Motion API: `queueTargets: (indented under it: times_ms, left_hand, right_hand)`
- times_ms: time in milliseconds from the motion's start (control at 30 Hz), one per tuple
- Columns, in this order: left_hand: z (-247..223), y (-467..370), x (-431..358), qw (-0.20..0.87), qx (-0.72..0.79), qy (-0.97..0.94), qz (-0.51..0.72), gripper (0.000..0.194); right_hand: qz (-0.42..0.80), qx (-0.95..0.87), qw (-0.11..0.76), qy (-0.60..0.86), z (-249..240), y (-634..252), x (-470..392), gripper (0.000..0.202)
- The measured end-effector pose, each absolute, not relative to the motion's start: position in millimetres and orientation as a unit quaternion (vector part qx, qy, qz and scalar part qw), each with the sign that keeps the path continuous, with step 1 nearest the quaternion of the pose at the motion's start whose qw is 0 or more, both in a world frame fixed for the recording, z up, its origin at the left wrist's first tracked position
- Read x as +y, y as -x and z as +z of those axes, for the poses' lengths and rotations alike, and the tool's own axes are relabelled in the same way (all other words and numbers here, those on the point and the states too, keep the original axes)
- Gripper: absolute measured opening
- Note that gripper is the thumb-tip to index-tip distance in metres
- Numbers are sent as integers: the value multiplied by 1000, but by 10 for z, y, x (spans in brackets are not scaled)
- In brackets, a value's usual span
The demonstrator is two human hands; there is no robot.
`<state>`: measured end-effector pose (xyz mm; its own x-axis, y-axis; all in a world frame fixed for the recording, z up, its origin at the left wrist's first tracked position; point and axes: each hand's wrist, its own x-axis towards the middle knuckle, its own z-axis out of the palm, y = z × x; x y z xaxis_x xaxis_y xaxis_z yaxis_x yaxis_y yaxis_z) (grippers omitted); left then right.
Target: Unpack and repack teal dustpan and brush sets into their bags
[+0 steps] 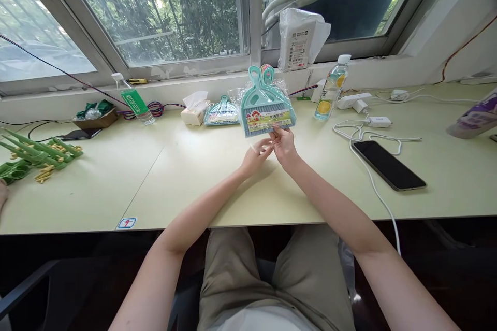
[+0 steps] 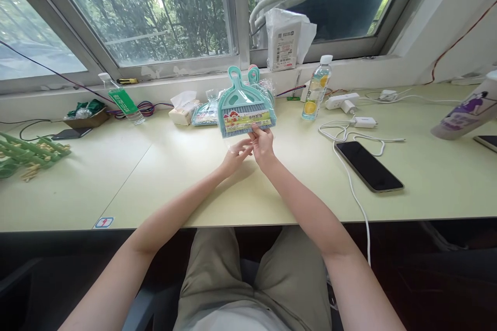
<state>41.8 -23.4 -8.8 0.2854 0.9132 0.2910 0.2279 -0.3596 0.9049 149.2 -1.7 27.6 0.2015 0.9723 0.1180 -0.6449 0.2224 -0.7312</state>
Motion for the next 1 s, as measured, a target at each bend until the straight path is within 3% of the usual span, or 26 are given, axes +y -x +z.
queueTargets:
  times_ms: [200,533,833,1000]
  left_hand:
    - [-30,-420,-252,371,480,-672,424,23]
    - [78,-414,-320,286,491,-746,347,28]
    - [-9,-345,-254,378,421,-738,367,28]
    - [22,-200,-182,419,306,-690,505,61]
  right_hand:
    - [599,-271,702,273,279,-1413,-82,31]
    - [570,-246,725,297,353,-1428,-45,31]
    - [579,-231,725,294,327,-1459,-30,33]
    - [577,-235,737,264,292,-1532,39,39]
